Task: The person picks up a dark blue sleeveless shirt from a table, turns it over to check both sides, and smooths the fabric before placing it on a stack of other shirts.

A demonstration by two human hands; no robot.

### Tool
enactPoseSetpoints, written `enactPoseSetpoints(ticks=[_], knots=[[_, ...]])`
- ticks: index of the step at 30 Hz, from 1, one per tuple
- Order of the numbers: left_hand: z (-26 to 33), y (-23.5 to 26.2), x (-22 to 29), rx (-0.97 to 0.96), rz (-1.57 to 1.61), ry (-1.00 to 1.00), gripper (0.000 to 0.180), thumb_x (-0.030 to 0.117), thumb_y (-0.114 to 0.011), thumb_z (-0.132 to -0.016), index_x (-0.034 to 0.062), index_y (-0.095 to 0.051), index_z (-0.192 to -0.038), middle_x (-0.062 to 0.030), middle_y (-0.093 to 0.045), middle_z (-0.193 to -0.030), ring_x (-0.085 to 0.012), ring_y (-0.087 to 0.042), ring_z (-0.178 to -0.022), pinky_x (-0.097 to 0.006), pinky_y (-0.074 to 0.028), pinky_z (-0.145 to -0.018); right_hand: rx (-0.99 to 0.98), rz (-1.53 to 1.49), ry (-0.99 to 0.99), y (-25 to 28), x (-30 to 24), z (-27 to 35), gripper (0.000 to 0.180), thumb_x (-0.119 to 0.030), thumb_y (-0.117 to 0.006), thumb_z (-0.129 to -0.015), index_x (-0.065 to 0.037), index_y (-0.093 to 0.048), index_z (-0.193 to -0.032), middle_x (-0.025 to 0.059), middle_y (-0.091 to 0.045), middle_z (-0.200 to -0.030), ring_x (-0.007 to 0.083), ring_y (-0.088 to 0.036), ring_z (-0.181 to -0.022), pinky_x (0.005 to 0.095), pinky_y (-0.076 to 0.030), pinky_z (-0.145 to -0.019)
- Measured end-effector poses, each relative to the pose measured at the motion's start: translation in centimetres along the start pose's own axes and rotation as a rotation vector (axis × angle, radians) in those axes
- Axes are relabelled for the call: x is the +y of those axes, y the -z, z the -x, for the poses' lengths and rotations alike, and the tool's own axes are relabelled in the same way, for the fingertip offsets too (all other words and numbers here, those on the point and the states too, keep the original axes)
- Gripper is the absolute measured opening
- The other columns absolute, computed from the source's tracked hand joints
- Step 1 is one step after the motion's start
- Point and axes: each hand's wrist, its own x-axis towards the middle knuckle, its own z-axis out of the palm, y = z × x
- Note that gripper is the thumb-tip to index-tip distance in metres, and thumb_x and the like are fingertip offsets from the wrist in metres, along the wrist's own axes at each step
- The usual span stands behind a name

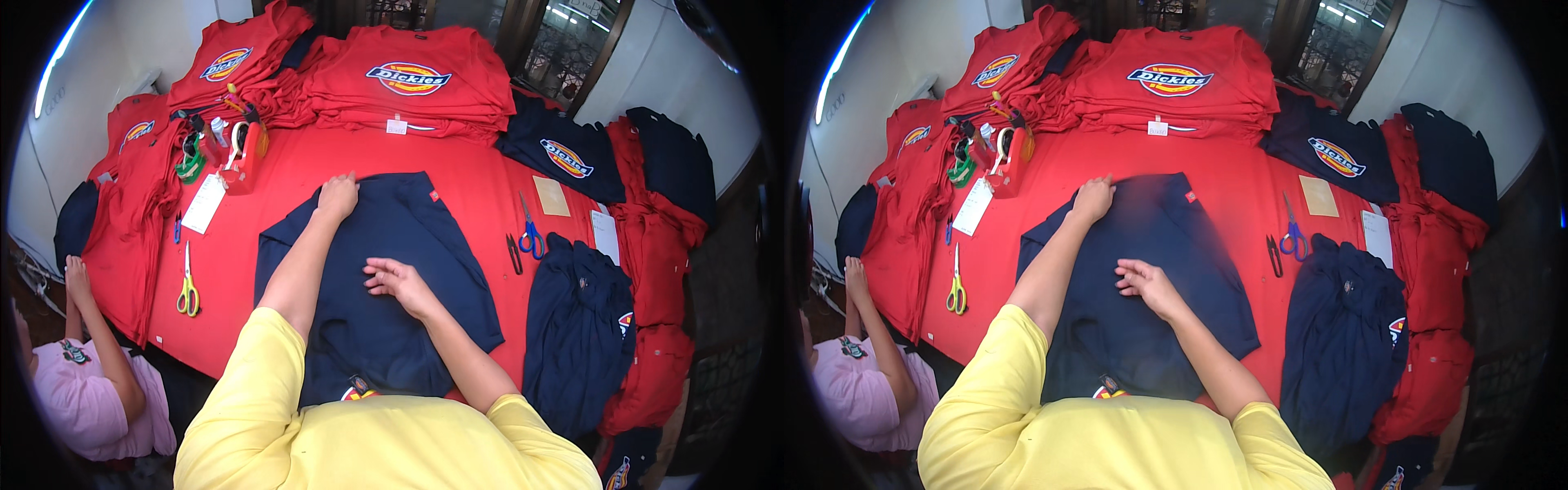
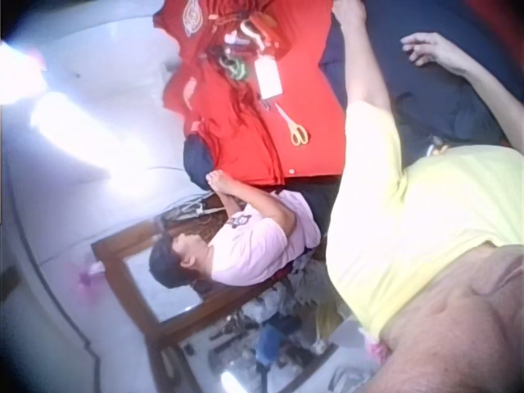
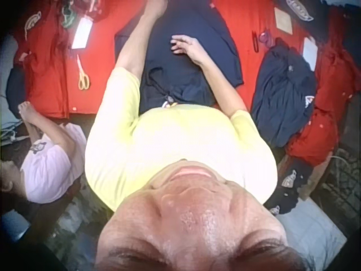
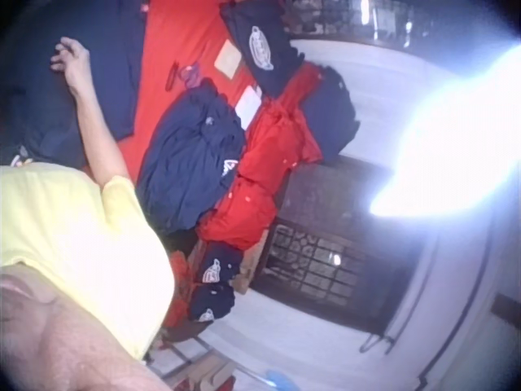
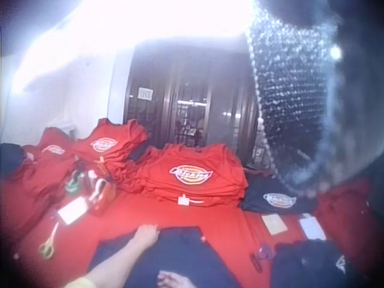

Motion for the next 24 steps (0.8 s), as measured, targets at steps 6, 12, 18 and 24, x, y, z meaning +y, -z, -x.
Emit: enactPoseSetpoints(ticks=[6,12,18,24], knots=[[4.0,5.5,4.2,-0.404,0.432,0.031,0.035,0.025,-0.073,-0.074,-0.0022,-0.067,-0.096,-0.0229,-0.068,-0.090,-0.0370,-0.065,-0.088,-0.040,-0.050,-0.078,0.301,-0.325,0.022,0.0,-4.0,-2.3,0.029,-0.025,-0.055,-0.097,0.000,-0.054,-0.114,0.0081,-0.060,-0.096,0.0148,-0.061,-0.077,0.0303,-0.056,-0.068],[12.1,13.2,6.7,-0.551,0.776,-0.066,0.030,0.026,-0.069,-0.083,-0.0021,-0.059,-0.078,-0.0058,-0.056,-0.068,-0.0150,-0.053,-0.066,-0.033,-0.042,-0.061,0.111,-0.112,0.134,-1.0,-5.5,0.3,0.019,-0.020,-0.062,-0.093,-0.002,-0.056,-0.096,0.0050,-0.058,-0.080,0.0120,-0.060,-0.065,0.0260,-0.056,-0.053],[18.9,24.6,6.1,-0.323,1.311,-0.017,0.021,0.022,-0.058,-0.096,0.0036,-0.062,-0.087,0.0028,-0.053,-0.071,-0.0063,-0.050,-0.064,-0.023,-0.043,-0.059,0.036,-0.083,0.435,-2.5,-12.9,12.5,0.019,-0.011,-0.057,-0.094,0.000,-0.055,-0.108,0.0118,-0.061,-0.088,0.0170,-0.063,-0.059,0.0256,-0.057,-0.055],[13.7,29.2,10.2,-0.414,1.035,-0.333,0.015,0.012,-0.064,-0.084,-0.0010,-0.062,-0.091,0.0006,-0.057,-0.078,-0.0090,-0.050,-0.074,-0.025,-0.043,-0.068,-0.098,0.171,0.456,-0.2,-23.9,8.6,0.027,-0.001,-0.051,-0.083,-0.002,-0.055,-0.109,0.0044,-0.062,-0.076,0.0159,-0.063,-0.056,0.0277,-0.050,-0.050]])
